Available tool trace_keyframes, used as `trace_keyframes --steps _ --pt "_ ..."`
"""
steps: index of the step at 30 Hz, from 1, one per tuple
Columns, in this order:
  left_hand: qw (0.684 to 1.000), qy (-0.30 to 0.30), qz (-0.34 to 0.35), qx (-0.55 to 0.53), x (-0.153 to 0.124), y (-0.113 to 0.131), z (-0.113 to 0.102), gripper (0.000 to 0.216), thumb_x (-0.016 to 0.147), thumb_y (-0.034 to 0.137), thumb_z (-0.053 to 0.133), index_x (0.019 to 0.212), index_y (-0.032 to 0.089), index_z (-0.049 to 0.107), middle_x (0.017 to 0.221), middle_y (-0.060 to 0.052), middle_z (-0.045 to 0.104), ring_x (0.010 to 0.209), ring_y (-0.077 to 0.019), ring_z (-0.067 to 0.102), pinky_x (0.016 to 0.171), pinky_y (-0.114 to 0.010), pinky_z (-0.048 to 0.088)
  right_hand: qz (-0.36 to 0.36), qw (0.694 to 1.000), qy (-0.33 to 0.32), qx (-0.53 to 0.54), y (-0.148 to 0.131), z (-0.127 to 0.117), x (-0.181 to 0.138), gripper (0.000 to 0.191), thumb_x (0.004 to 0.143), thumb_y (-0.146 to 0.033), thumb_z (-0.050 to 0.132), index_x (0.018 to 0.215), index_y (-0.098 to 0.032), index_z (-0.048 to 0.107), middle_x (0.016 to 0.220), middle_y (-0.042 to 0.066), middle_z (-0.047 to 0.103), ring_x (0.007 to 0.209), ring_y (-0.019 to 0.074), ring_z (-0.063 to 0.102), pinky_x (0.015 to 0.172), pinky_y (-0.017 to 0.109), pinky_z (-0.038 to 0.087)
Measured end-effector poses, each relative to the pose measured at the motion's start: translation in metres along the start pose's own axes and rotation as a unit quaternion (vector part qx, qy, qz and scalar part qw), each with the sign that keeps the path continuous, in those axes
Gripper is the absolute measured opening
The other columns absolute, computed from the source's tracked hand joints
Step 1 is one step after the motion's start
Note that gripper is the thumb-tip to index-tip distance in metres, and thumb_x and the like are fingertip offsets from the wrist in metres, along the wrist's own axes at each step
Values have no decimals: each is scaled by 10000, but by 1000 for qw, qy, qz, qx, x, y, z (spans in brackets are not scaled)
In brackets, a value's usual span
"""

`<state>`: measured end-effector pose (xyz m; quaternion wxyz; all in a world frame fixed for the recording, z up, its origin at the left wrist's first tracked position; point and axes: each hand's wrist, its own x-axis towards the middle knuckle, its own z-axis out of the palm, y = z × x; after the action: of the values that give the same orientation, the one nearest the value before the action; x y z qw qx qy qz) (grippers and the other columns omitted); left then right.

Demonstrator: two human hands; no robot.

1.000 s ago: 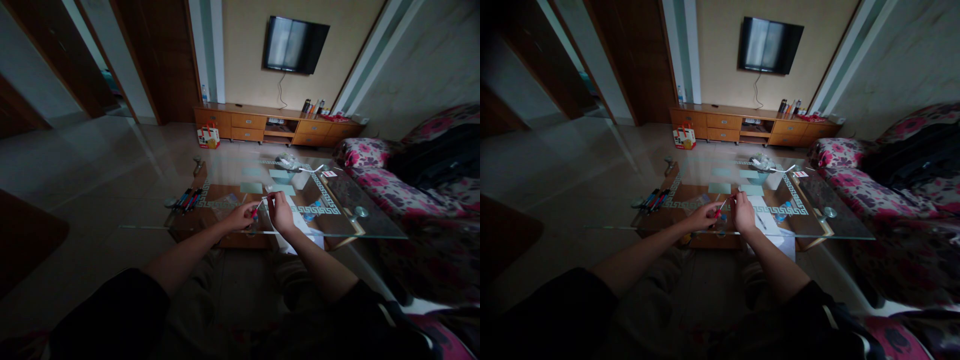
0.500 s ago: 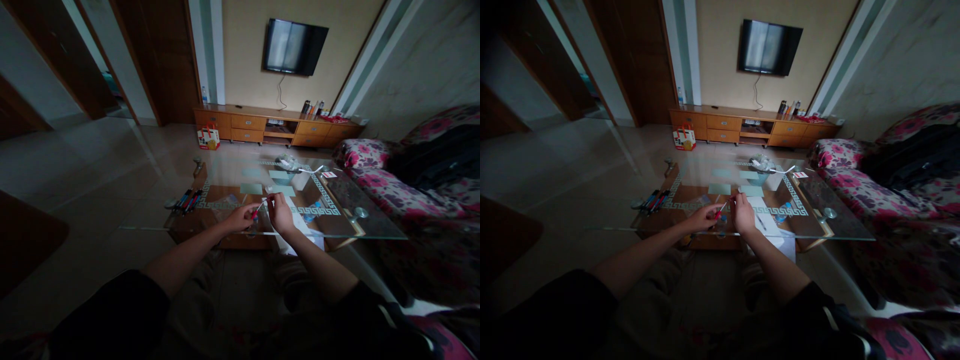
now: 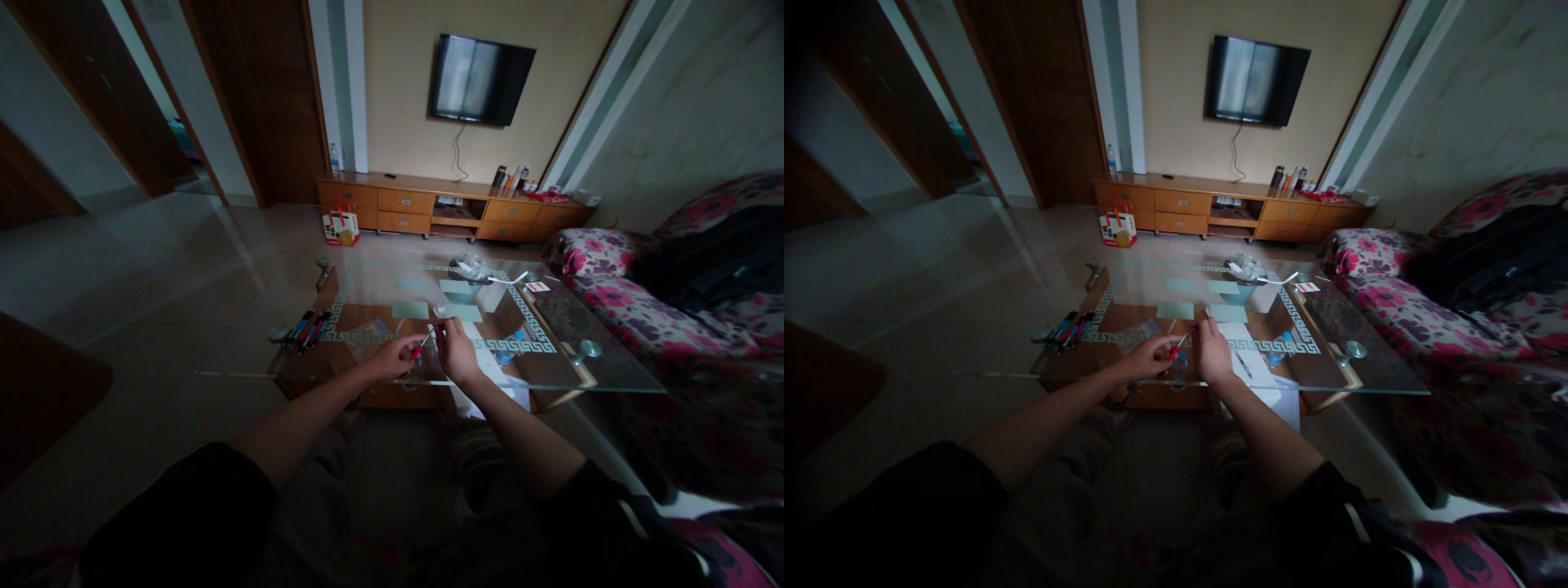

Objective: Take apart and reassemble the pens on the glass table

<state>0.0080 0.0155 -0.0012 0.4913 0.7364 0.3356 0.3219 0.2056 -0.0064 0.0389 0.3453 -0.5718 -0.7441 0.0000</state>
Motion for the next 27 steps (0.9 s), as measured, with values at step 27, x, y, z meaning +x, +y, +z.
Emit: trace_keyframes --steps 27 --pt "1000 29 11 -1 0 6 -1 524 780 133 606 1291 208 518 873 -8 606 613 -89 606 539 -174 468 -19 999 -28 29 -6 -6 -1 296 969 -262 410 1252 -212 477 1165 118 546 872 226 611 762 343 502"
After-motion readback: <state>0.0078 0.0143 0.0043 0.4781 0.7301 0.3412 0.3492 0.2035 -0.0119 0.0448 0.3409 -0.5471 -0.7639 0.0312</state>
